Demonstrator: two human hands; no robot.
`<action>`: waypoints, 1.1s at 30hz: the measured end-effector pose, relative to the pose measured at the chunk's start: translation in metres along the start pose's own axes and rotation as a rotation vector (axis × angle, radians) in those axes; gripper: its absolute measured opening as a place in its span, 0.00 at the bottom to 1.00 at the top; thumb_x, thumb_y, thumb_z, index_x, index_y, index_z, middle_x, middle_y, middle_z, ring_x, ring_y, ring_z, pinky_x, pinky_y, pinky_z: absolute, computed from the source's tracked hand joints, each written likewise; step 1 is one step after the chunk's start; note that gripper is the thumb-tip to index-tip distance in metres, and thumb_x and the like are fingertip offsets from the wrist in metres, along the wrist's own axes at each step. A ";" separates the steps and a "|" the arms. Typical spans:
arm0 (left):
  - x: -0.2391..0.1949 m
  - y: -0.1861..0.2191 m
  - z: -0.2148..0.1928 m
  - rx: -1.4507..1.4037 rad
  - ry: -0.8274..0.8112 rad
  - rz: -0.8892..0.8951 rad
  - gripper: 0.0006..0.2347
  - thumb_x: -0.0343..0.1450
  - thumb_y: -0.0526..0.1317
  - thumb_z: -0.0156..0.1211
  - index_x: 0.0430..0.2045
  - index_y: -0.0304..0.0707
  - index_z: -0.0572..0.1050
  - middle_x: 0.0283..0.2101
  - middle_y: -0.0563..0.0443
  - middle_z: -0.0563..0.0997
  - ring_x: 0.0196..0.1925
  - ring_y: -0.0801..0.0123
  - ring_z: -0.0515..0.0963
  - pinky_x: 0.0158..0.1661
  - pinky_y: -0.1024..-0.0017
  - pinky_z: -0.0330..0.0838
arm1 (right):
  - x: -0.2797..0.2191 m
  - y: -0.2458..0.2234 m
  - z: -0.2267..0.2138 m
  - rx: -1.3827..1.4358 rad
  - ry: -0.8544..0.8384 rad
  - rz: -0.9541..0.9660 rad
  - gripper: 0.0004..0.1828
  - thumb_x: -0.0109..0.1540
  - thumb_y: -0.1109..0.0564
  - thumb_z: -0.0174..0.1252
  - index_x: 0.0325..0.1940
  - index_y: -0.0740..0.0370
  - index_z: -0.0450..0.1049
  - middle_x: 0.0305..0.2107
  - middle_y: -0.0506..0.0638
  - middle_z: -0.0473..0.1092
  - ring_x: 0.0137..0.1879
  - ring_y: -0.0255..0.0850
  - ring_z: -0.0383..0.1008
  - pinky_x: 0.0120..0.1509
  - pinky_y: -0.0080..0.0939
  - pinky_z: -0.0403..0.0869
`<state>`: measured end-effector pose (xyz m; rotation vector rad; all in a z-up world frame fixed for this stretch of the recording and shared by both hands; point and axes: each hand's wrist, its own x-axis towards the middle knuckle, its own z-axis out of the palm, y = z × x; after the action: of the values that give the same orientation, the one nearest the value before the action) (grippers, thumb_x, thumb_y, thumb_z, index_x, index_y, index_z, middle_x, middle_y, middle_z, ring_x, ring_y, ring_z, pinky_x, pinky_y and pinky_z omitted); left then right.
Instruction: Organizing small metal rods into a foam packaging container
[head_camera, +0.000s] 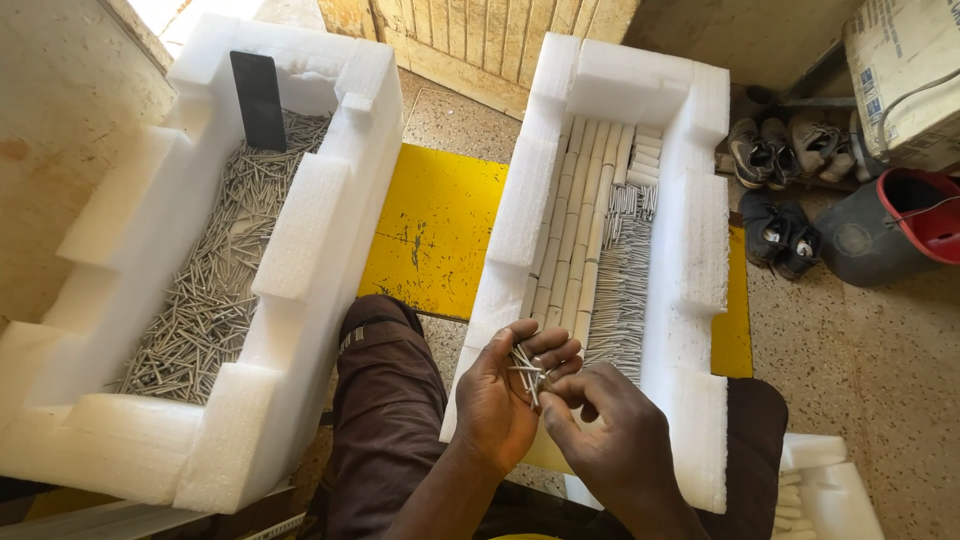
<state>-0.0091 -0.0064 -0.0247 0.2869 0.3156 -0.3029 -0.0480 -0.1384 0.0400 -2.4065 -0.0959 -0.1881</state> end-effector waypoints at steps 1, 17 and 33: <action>0.000 -0.001 0.000 -0.003 -0.001 0.000 0.14 0.82 0.44 0.42 0.54 0.33 0.70 0.49 0.33 0.82 0.54 0.48 0.83 0.57 0.52 0.78 | 0.004 0.002 0.004 -0.003 -0.001 -0.001 0.05 0.53 0.57 0.71 0.31 0.56 0.81 0.26 0.42 0.78 0.27 0.34 0.73 0.30 0.34 0.73; 0.001 0.005 0.000 -0.016 -0.015 -0.025 0.12 0.79 0.37 0.51 0.56 0.33 0.67 0.51 0.34 0.82 0.58 0.49 0.82 0.60 0.57 0.77 | 0.014 0.003 0.000 -0.121 0.047 -0.231 0.13 0.55 0.61 0.71 0.44 0.56 0.87 0.31 0.43 0.75 0.30 0.33 0.73 0.31 0.34 0.74; 0.000 0.013 0.003 0.020 0.030 -0.072 0.16 0.79 0.37 0.46 0.62 0.36 0.68 0.53 0.36 0.83 0.41 0.72 0.78 0.38 0.79 0.71 | 0.030 0.004 0.010 -0.212 -0.050 -0.399 0.10 0.58 0.56 0.70 0.42 0.56 0.83 0.40 0.46 0.75 0.41 0.38 0.78 0.39 0.38 0.79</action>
<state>-0.0044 0.0045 -0.0188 0.3007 0.3535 -0.3725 -0.0173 -0.1343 0.0346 -2.5798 -0.6082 -0.3355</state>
